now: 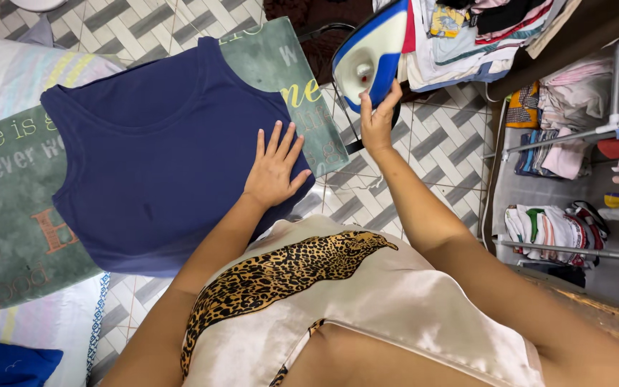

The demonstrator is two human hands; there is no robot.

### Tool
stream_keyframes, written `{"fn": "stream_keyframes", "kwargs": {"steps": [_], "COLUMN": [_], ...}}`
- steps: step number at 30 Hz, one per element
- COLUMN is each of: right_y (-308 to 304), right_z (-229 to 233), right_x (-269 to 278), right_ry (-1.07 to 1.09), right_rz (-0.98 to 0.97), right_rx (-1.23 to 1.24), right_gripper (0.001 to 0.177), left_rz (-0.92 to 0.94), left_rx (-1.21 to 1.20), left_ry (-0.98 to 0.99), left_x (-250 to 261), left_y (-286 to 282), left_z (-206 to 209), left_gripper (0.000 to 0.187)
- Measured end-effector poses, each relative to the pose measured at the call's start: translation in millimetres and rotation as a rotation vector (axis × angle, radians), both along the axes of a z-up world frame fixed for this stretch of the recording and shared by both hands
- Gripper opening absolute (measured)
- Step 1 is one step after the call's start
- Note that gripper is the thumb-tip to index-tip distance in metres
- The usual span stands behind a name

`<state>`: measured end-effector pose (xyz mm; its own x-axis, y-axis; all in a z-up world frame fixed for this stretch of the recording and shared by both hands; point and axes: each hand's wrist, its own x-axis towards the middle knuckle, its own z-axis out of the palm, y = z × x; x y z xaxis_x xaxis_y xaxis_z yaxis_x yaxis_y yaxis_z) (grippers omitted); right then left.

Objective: The person irons a blue sleeveless top on an ironing board, smoothing the fabric and repeatedly passing the iron over the front and back surfaces. The garment is flipped and repositioned several times to cover different areas.

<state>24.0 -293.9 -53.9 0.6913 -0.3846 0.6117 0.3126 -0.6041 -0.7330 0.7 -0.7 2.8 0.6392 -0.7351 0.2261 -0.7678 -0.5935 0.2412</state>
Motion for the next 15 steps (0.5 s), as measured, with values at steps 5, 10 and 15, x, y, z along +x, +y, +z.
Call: {"fn": "stream_keyframes", "kwargs": {"steps": [5, 10, 15], "right_y": [-21, -19, 3], "right_z": [59, 103, 123], "right_x": [16, 26, 35], "right_ry": [0.184, 0.554, 0.759], "right_rz": [-0.003, -0.015, -0.021], "right_rx": [0.074, -0.016, -0.086], "right_gripper": [0.050, 0.049, 0.049], "left_rz": [0.006, 0.008, 0.001], "left_rx": [-0.014, -0.014, -0.033], "left_ry": [0.016, 0.018, 0.024], "left_x": [-1, -1, -1], "left_y": [1, 1, 3], "left_z": [-1, -3, -5], "left_gripper": [0.075, 0.075, 0.075]}}
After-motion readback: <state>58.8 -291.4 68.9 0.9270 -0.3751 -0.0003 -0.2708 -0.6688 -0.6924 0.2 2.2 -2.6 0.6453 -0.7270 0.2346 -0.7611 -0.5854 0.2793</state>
